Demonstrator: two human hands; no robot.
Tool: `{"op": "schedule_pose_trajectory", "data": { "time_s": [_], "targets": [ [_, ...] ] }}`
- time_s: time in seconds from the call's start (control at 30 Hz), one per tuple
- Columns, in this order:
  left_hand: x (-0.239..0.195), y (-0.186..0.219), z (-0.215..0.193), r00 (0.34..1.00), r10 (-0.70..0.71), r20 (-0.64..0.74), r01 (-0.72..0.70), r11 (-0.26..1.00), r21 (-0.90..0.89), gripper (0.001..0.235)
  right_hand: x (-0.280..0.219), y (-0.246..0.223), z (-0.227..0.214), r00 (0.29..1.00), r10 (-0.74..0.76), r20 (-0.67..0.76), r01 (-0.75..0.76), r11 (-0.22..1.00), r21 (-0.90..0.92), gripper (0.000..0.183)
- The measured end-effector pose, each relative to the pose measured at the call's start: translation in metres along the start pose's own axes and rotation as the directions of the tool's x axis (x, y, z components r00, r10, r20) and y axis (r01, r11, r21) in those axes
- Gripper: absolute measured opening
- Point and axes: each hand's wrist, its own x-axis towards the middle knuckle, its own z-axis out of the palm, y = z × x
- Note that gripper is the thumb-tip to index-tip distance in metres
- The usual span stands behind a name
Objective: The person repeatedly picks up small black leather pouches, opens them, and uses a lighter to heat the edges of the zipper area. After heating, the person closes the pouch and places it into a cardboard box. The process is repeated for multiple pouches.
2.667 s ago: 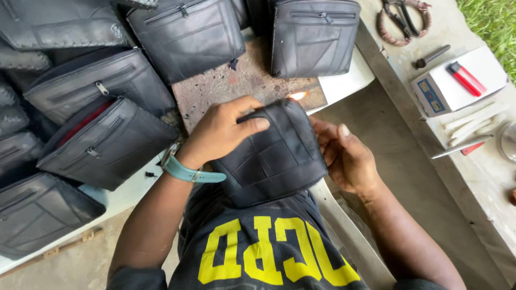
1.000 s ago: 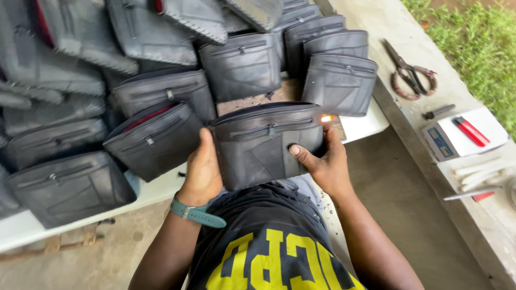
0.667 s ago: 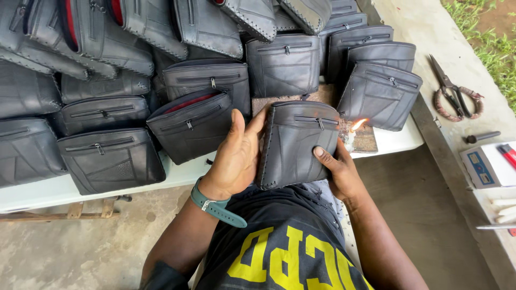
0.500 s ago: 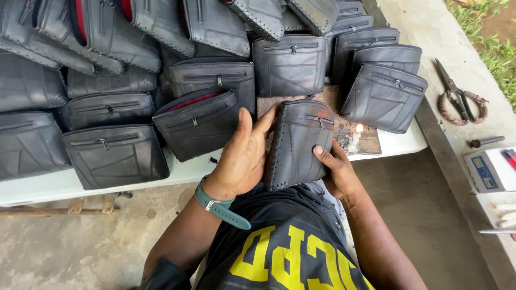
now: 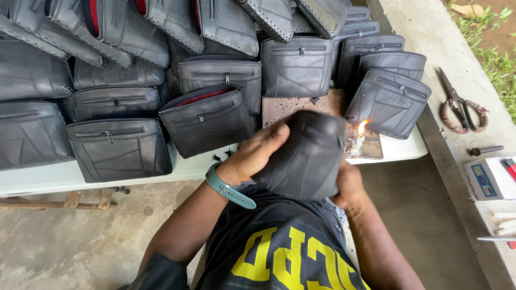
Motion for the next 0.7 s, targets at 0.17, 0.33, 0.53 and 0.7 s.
{"op": "schedule_pose_trajectory", "data": {
  "time_s": [0.17, 0.33, 0.53, 0.7],
  "targets": [
    [0.004, 0.011, -0.014, 0.98, 0.112, -0.168, -0.072, 0.972, 0.225, 0.062, -0.022, -0.002, 0.012, 0.999, -0.039, -0.024, 0.042, 0.987, 0.154, 0.068],
    [-0.018, 0.084, -0.016, 0.902, 0.406, -0.148, -0.283, 0.815, 0.506, 0.076, -0.049, -0.028, 0.036, 0.888, -0.402, 0.223, 0.399, 0.915, 0.063, 0.079],
    [-0.006, 0.149, 0.001, 0.985, 0.115, 0.126, -0.157, 0.325, 0.932, 0.045, -0.055, -0.082, 0.043, 0.755, -0.555, 0.348, 0.653, 0.682, -0.33, 0.078],
    [0.043, 0.177, 0.0, 0.992, 0.128, -0.019, -0.046, 0.485, 0.874, 0.043, -0.044, -0.166, 0.054, 0.625, -0.7, 0.345, 0.746, 0.665, -0.002, 0.081]
  ]
}}
